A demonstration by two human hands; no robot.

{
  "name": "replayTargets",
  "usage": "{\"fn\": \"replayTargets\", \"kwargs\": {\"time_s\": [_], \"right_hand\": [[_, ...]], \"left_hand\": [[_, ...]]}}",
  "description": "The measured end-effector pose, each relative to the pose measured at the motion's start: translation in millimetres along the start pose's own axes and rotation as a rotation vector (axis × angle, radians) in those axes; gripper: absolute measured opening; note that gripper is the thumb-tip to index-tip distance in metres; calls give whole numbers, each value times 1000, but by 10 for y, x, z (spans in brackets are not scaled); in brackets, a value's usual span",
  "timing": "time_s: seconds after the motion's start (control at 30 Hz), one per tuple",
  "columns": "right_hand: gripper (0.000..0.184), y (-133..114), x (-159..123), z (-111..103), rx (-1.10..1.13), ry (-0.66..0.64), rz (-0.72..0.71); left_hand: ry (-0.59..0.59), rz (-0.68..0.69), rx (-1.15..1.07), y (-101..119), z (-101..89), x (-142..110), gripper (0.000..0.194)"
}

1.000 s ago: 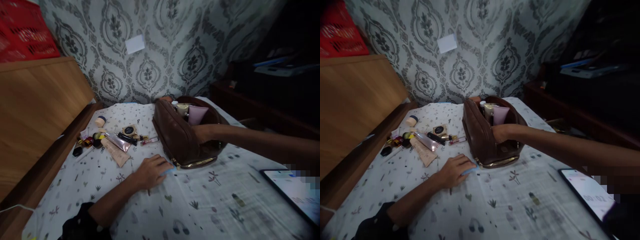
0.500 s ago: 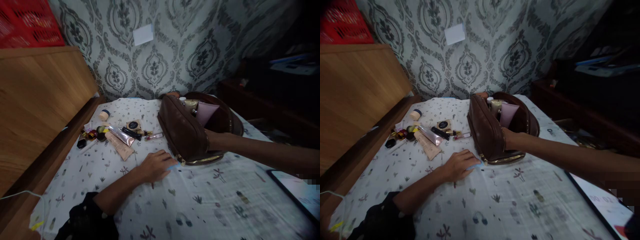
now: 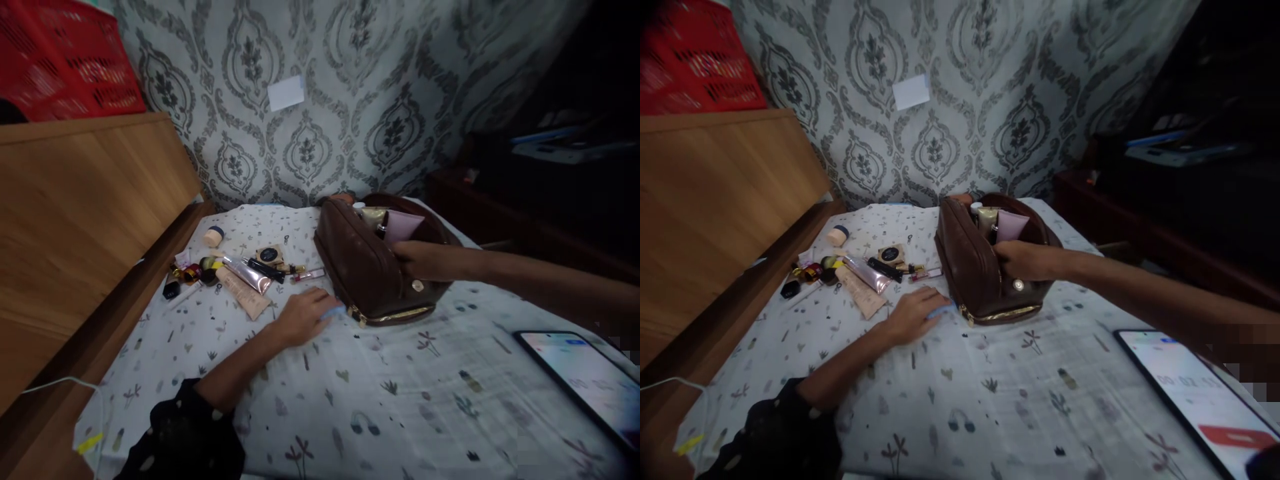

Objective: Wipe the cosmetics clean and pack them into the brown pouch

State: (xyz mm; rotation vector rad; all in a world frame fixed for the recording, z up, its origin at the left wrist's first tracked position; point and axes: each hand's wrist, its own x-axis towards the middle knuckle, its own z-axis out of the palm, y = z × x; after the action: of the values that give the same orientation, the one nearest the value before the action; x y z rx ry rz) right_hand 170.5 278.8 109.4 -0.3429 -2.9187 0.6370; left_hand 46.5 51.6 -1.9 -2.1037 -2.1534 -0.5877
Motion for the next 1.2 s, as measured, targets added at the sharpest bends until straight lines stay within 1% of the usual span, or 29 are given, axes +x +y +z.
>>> {"fn": "replayTargets", "kwargs": {"time_s": [0.03, 0.07, 0.1, 0.13, 0.2, 0.27, 0.3, 0.33, 0.4, 0.47, 0.5, 0.53, 0.6, 0.67, 0.73, 0.8, 0.87, 0.93, 1.07, 1.2], "right_hand": [[31, -28, -55, -58, -17, -114, 11], [32, -57, -123, -108, -47, -191, 21], [32, -90, -201, -146, -93, -206, 29], [31, -130, -286, -170, -152, -145, 36], [25, -235, -464, -166, -252, 48, 32], [23, -380, -623, -77, -269, 284, -25], [23, -463, -686, 3, -243, 379, -85], [24, -547, -734, 108, -193, 448, -160], [24, -700, -777, 381, -97, 407, -330], [22, -803, -742, 703, -29, 307, -433], [21, -831, -697, 864, 0, 266, -441], [20, -843, -638, 1015, 28, 225, -419], [19, -831, -493, 1265, 111, 170, -315], [24, -791, -345, 1434, 218, 132, -227], [34, -742, -228, 1536, 321, 153, -160], [40, -697, -162, 1598, 397, 182, -108], [41, -661, -145, 1640, 443, 202, -86], [40, -639, -163, 1666, 464, 219, -96], [41, -631, -227, 1673, 463, 223, -116], [45, -620, -254, 1678, 349, 169, -109]], "left_hand": [[15, -47, 30, -53, -39, 27, 25], [29, -104, 61, -114, -85, 60, 24], [44, -169, 97, -182, -136, 98, 24], [51, -237, 137, -253, -189, 140, 26], [34, -361, 236, -391, -286, 221, 29], [-54, -434, 346, -496, -351, 286, 30], [-105, -441, 378, -530, -369, 309, 29], [-150, -436, 396, -551, -378, 324, 29], [-207, -407, 399, -558, -380, 334, 29], [-227, -383, 398, -540, -379, 321, 31], [-233, -377, 404, -528, -383, 309, 33], [-235, -377, 409, -518, -390, 293, 35], [-222, -390, 410, -511, -406, 255, 40], [-182, -392, 381, -523, -411, 210, 40], [-112, -354, 318, -548, -384, 162, 36], [-31, -304, 246, -572, -320, 112, 32], [40, -258, 202, -586, -230, 63, 29], [94, -225, 204, -589, -139, 17, 29], [96, -143, 281, -586, -37, -46, 29], [103, -58, 356, -583, -37, -51, 30]]}}
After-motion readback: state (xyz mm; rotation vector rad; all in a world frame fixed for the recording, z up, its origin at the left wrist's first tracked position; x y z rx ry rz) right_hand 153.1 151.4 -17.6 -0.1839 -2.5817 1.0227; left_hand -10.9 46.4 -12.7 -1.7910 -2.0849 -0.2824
